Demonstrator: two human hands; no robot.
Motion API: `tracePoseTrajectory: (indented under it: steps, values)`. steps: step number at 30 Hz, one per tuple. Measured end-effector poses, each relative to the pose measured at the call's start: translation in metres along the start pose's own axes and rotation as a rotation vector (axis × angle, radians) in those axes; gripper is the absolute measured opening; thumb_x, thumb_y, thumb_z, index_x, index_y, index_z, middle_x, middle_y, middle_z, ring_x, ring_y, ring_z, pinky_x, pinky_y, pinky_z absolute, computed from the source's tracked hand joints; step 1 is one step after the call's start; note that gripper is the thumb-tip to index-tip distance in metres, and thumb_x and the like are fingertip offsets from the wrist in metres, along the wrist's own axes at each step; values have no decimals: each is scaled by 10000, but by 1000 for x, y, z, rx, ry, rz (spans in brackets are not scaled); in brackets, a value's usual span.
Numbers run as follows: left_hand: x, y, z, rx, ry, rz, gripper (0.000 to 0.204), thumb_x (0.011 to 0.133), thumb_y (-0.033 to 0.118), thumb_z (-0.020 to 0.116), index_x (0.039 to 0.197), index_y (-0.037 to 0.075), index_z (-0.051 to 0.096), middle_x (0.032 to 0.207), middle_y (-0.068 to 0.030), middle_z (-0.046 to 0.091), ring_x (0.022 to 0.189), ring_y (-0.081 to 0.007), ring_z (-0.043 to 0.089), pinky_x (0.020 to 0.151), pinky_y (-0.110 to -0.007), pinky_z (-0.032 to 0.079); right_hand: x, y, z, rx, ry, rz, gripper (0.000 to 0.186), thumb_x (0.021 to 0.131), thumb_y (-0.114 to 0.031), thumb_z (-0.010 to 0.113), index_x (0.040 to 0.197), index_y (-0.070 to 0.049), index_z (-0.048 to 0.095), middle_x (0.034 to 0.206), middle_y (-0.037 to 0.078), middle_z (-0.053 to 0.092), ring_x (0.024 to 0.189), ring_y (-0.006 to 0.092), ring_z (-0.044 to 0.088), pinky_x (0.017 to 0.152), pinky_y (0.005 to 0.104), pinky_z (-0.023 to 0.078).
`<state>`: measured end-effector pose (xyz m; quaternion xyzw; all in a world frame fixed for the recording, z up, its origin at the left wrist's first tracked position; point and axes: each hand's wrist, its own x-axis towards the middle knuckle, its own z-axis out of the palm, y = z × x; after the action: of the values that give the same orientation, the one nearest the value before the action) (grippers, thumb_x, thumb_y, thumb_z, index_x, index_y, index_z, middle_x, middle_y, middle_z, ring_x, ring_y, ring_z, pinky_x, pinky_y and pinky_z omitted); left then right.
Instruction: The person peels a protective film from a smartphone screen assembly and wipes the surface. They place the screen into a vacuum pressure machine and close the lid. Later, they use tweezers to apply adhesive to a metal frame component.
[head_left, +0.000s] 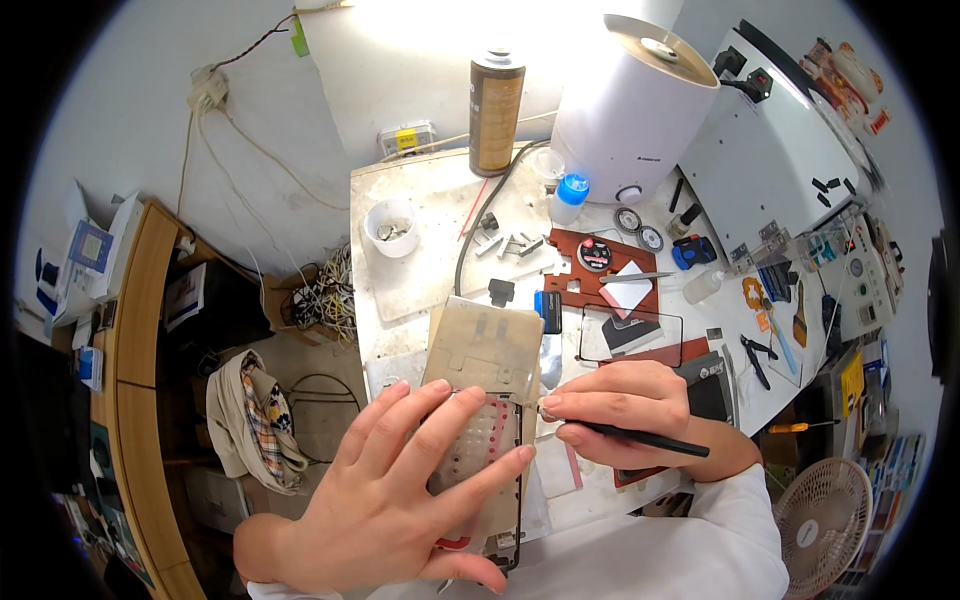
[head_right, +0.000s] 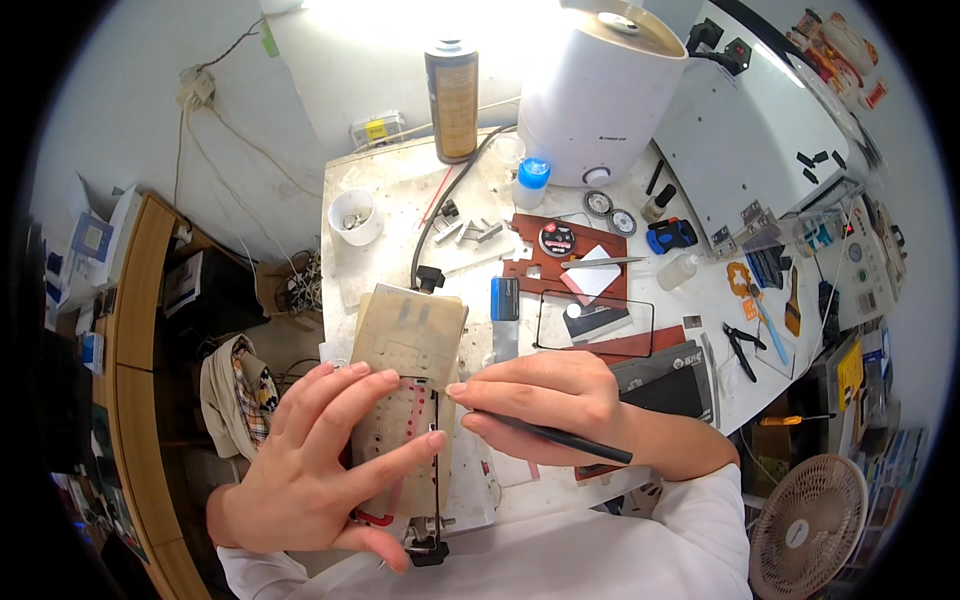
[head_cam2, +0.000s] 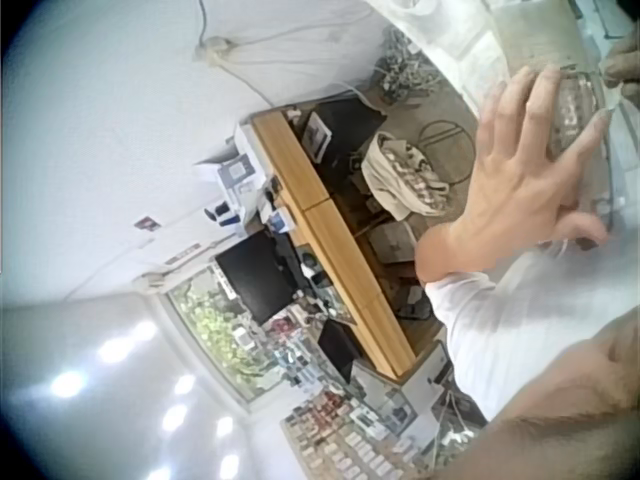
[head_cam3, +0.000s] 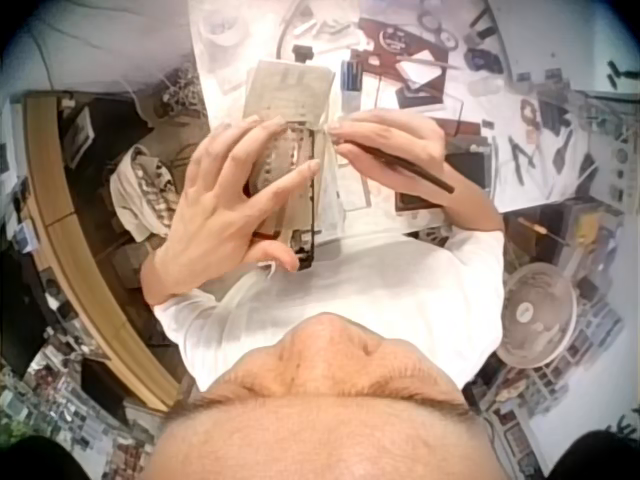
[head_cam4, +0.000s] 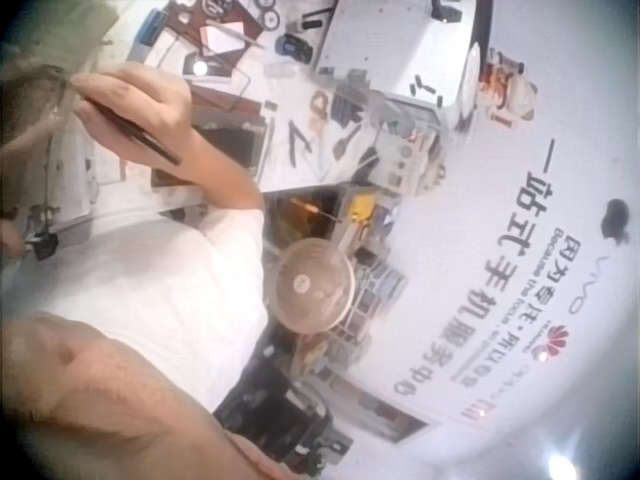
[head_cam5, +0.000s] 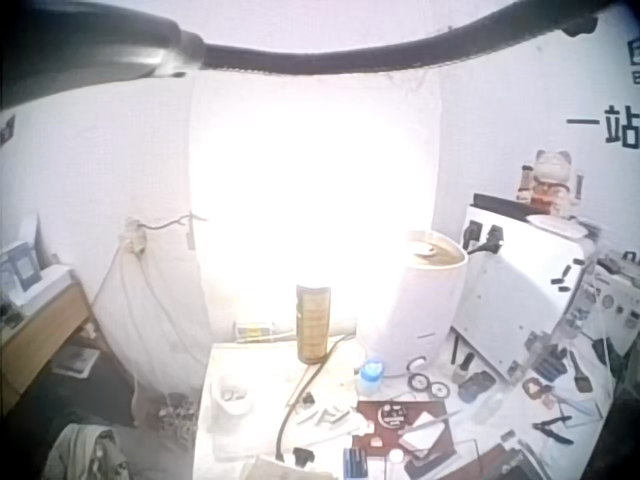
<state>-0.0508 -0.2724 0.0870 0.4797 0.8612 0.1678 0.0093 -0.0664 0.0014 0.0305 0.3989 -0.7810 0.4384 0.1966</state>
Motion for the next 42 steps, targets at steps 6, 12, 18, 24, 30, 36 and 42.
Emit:
tracePoseTrajectory:
  steps: [6, 12, 18, 24, 30, 36, 42]
  values:
    - [-1, 11, 1, 58, -43, -34, 868, 769, 834, 455, 1322, 193, 643, 1427, -242, 438, 1312, -419, 428, 1082, -523, 366, 0, 1, 1, 6, 16, 0, 288, 746, -29, 790, 1027, -3, 736, 855, 125, 728, 648, 205, 702, 534, 294, 571]
    - [-6, 12, 6, 31, -49, -63, 873, 755, 819, 495, 1347, 191, 626, 1450, -277, 418, 1323, -442, 447, 1074, -482, 406, 1, 1, 0, 13, 3, 3, 277, 751, -31, 792, 1021, -3, 735, 868, 128, 730, 662, 210, 710, 542, 298, 580]
    - [-3, 13, 5, 52, -53, -47, 874, 746, 807, 513, 1349, 184, 622, 1442, -288, 428, 1304, -443, 474, 1067, -467, 429, 0, 3, 1, 33, -1, 5, 271, 753, -17, 787, 1018, 1, 735, 873, 131, 730, 674, 220, 714, 553, 303, 588]
    - [-4, 13, 6, 66, -49, -47, 868, 743, 802, 517, 1344, 185, 626, 1440, -288, 433, 1307, -434, 475, 1074, -465, 425, 1, 3, 1, 39, -6, 13, 274, 753, -6, 782, 1022, 1, 735, 881, 133, 730, 690, 223, 718, 563, 306, 596]
    - [-6, 11, 9, 32, -27, -57, 859, 744, 798, 519, 1337, 185, 631, 1440, -290, 434, 1309, -429, 475, 1082, -465, 418, 0, 4, 2, 64, -20, 41, 282, 763, -14, 787, 1040, 3, 732, 896, 129, 728, 706, 219, 722, 571, 303, 599]
    - [-5, 12, 8, 45, -39, -53, 851, 749, 795, 517, 1330, 184, 636, 1438, -296, 431, 1312, -435, 466, 1085, -472, 413, 0, 3, 2, 99, -28, 75, 291, 781, -5, 782, 1067, -11, 729, 914, 128, 726, 723, 215, 725, 583, 294, 599]
    - [-6, 11, 10, 13, -23, -62, 838, 765, 791, 508, 1328, 184, 637, 1437, -299, 427, 1309, -436, 462, 1086, -480, 412, -1, 5, 4, 123, -17, 78, 296, 788, 3, 778, 1079, -12, 726, 924, 128, 726, 734, 215, 727, 593, 287, 597]
